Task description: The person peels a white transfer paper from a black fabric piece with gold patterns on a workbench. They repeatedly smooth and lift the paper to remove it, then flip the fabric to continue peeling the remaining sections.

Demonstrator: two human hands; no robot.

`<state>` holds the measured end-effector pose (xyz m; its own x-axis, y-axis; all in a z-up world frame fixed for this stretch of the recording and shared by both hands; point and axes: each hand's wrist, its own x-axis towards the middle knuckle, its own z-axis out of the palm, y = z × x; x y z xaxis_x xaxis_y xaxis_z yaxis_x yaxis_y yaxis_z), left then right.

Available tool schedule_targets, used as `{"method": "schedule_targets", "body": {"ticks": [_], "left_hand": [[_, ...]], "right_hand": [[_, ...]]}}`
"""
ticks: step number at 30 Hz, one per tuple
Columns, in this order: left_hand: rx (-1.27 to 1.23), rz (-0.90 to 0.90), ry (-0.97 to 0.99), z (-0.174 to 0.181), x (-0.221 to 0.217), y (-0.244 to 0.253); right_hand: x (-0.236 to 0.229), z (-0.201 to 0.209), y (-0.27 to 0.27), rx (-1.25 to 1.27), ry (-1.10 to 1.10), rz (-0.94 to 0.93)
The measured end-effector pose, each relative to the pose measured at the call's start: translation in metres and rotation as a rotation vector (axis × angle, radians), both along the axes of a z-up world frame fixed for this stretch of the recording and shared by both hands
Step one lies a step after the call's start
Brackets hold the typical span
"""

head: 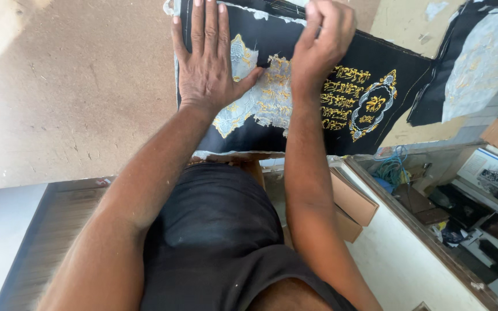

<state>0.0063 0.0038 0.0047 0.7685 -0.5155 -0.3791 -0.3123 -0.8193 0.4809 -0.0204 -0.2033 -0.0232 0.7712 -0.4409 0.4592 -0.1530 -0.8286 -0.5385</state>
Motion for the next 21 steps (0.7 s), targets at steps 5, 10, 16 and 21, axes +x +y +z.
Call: {"method": "schedule_targets", "body": {"ticks": [5, 10, 16, 21], "left_hand": [[-0.004, -0.002, 0.009, -0.005, 0.0, 0.001], [-0.013, -0.002, 0.004, -0.008, -0.001, 0.003], [-0.022, 0.003, -0.009, -0.012, -0.001, 0.001], [-0.004, -0.011, -0.007, -0.014, -0.002, 0.001]], "right_hand": [[0.001, 0.024, 0.027, -0.154, 0.251, 0.311], [0.016, 0.029, 0.035, -0.125, 0.283, 0.33], [0.007, 0.016, 0.029, -0.175, 0.253, 0.353], [0.013, -0.008, 0.024, -0.225, 0.172, 0.2]]}}
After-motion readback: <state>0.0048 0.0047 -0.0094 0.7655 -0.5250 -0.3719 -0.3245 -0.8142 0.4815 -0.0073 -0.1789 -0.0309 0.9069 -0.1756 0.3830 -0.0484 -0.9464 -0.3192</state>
